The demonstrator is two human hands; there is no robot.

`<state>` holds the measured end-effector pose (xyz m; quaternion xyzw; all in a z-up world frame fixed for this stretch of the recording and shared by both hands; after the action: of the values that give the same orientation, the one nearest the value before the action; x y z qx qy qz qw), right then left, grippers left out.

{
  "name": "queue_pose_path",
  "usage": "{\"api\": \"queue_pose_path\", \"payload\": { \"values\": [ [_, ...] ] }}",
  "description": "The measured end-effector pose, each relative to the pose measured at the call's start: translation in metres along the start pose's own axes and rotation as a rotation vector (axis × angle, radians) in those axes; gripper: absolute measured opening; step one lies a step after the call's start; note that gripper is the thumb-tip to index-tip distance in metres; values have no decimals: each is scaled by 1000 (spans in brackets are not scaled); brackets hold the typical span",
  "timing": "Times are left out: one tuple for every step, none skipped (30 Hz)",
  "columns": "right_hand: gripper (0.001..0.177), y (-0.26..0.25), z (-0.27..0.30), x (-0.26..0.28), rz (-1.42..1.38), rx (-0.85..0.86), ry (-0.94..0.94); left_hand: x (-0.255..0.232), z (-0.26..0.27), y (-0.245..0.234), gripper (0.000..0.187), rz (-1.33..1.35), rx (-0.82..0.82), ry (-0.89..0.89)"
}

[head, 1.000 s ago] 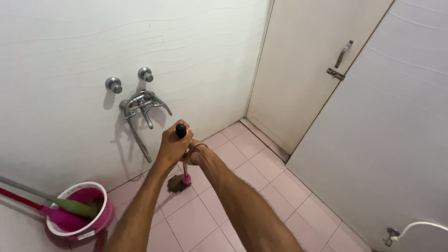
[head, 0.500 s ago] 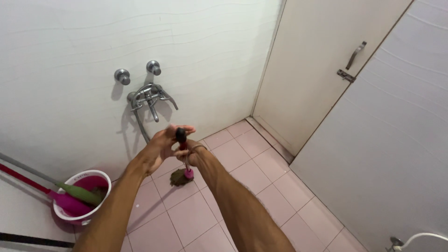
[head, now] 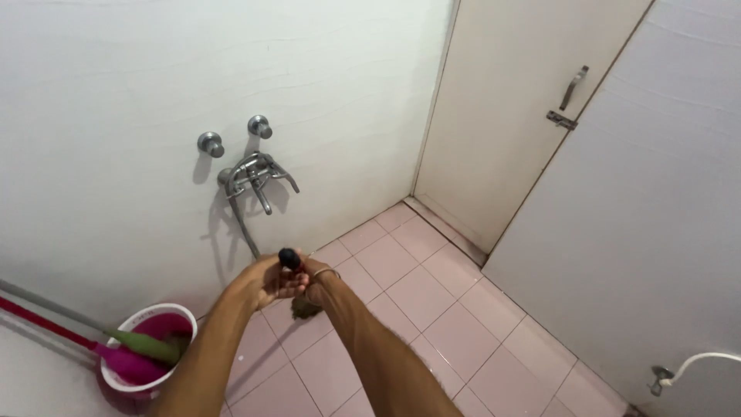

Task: The person mops the bathroom floor using a pink mop, moving it back and forth across the pink tiled surface. The person navigates around the toilet, sink, and door, covering the entire floor area.

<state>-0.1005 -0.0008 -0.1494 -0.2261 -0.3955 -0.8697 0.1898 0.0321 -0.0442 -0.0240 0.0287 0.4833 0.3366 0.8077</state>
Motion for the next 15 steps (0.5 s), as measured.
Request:
{"api": "queue_pose_path", "payload": {
  "values": [
    [47, 11, 14, -4, -1, -4, -7, 7, -6, -10, 30, -3, 8, 1],
    [47, 23, 27, -8, 42, -38, 9, 14, -11, -21, 26, 17, -7, 7],
    [47, 39, 36, -14, 82, -70, 26, 18, -17, -38, 23, 35, -25, 12],
    [47, 38, 19, -21, 79, -71, 18, 13, -12, -45, 23, 30, -19, 13],
    [44, 33, 5, -33, 3, -57, 22, 14, -4, -50, 20, 29, 8, 7],
    [42, 28, -8, -45, -72, -43, 25, 15, 4, -54, 18, 29, 35, 1],
    [42, 33, -10, -54, -76, -45, 22, 17, 9, -60, 18, 26, 39, -1],
    [37, 37, -12, -62, -64, -124, -19, 18, 13, -65, 18, 9, 9, -22],
    [32, 38, -13, -69, -51, -206, -57, 21, 18, -69, 18, -6, -21, -45],
    [32, 36, -17, -80, -55, -211, -57, 26, 21, -73, 18, -6, -17, -50],
    [32, 35, -24, -86, -66, -236, -50, 27, 24, -79, 17, -13, -12, -72],
    [31, 35, -31, -92, -78, -260, -43, 28, 25, -84, 16, -20, -8, -94],
    [31, 27, -45, -102, -79, -262, -43, 29, 31, -84, 16, -20, -6, -96],
    [28, 18, -59, -112, -55, -246, -69, 30, 36, -84, 16, -63, -20, -114],
    [26, 8, -73, -120, -30, -228, -97, 31, 40, -82, 17, -105, -33, -129]
  ]
}}
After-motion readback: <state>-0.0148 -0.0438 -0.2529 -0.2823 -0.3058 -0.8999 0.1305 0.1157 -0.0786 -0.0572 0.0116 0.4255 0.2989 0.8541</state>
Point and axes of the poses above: each hand's wrist, its own z-axis away from the middle knuckle, its own y-axis out of the palm, x = y × z, the point moved 1 cm from there along -z, towards the middle knuckle, and after that the axes turned 4 degrees about x, right-handed, at the moved point
